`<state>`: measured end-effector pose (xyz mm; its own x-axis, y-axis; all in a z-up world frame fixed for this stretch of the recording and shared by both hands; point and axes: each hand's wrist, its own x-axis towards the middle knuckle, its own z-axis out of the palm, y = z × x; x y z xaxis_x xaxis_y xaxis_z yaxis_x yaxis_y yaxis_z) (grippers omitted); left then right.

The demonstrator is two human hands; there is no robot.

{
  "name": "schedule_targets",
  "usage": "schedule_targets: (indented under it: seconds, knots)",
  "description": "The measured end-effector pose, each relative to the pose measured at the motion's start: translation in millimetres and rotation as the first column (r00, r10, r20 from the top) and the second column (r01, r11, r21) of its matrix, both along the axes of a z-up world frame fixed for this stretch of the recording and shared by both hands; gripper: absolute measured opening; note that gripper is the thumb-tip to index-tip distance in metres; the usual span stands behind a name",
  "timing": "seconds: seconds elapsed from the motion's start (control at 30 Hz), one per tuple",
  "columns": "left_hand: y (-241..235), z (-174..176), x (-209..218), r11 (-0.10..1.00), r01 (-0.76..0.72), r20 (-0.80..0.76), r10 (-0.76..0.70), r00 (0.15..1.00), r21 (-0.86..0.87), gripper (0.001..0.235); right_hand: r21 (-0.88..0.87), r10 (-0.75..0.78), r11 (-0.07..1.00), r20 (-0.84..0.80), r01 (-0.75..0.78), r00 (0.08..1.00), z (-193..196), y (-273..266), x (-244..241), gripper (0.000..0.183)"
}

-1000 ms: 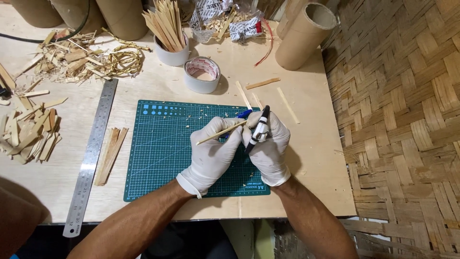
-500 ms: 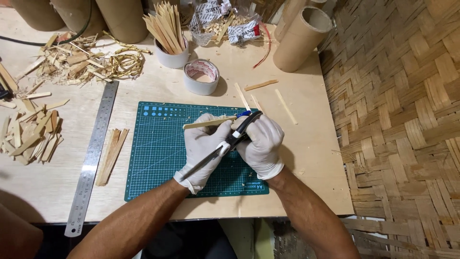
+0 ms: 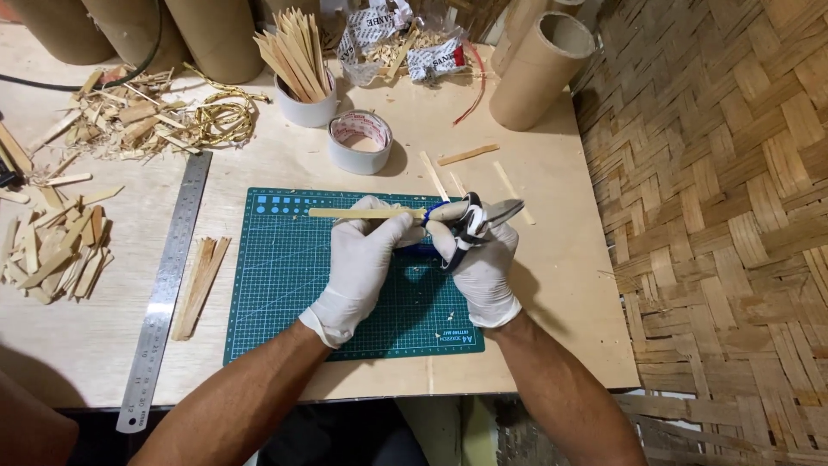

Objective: Cutting thin bamboo sticks into smaller pieces using scissors and small cutters on a cutting mat.

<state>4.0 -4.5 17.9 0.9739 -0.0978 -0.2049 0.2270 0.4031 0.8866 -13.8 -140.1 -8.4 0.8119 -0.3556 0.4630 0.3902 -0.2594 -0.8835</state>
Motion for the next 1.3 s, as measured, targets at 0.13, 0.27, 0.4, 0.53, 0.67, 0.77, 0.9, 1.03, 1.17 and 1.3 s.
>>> schedule_targets:
  seconds: [0.13,0.27,0.4,0.53,0.67,0.77,0.9,1.03,1.17,1.3]
  knots:
    - [2.2,-14.2,3.1,0.984,-0.007,0.128,-0.016,0.992,0.175,0.009,0.012,0.02,1.0,0.023,-0.02,1.0,-11.6,-2.6,0.8,0.023]
    - [2.5,-2.3,-3.6,0.963,-0.069,0.309,-0.015,0.951,0.259,0.006,-0.039,-0.024,0.999,0.011,0.025,1.0,-9.2,-6.3,-2.8,0.018]
    - [2.2,6.3,-8.3,0.932,-0.133,0.496,-0.057,0.866,0.338,0.004,-0.016,-0.077,0.997,-0.078,0.076,0.994,-6.1,-3.4,-1.8,0.018]
    - [1.1,0.5,-8.2,0.879,-0.205,0.615,-0.119,0.779,0.43,0.01,-0.02,-0.102,0.995,-0.13,0.1,0.986,8.0,-8.3,-2.6,0.017]
    - [1.0,7.7,-10.6,0.704,-0.415,0.79,-0.35,0.503,0.576,0.007,0.045,-0.13,0.988,-0.245,0.145,0.961,3.9,-14.9,-1.2,0.015]
    - [2.3,6.3,-11.0,0.622,-0.495,0.795,-0.468,0.387,0.607,0.008,0.276,-0.022,0.952,-0.361,0.129,0.932,-6.1,-17.6,-1.2,0.016]
    - [3.1,-12.6,-3.5,0.569,-0.536,0.771,-0.56,0.303,0.624,0.017,0.651,0.275,0.757,-0.389,0.051,0.879,-12.4,-29.0,3.2,0.015]
    - [1.0,-11.3,-3.1,0.627,-0.524,0.809,-0.532,0.251,0.576,0.021,0.861,0.471,0.503,-0.347,0.076,0.811,5.5,-31.0,-6.6,0.019]
    - [4.2,-12.3,-2.6,0.735,-0.418,0.846,-0.451,0.286,0.533,0.018,0.941,0.583,0.336,-0.234,0.032,0.778,-4.1,-34.7,-5.9,0.022]
    - [-1.6,-2.2,-3.6,0.861,-0.372,0.907,-0.204,0.368,0.345,0.01,0.938,0.628,0.347,-0.22,-0.016,0.747,12.5,-26.3,-11.8,0.018]
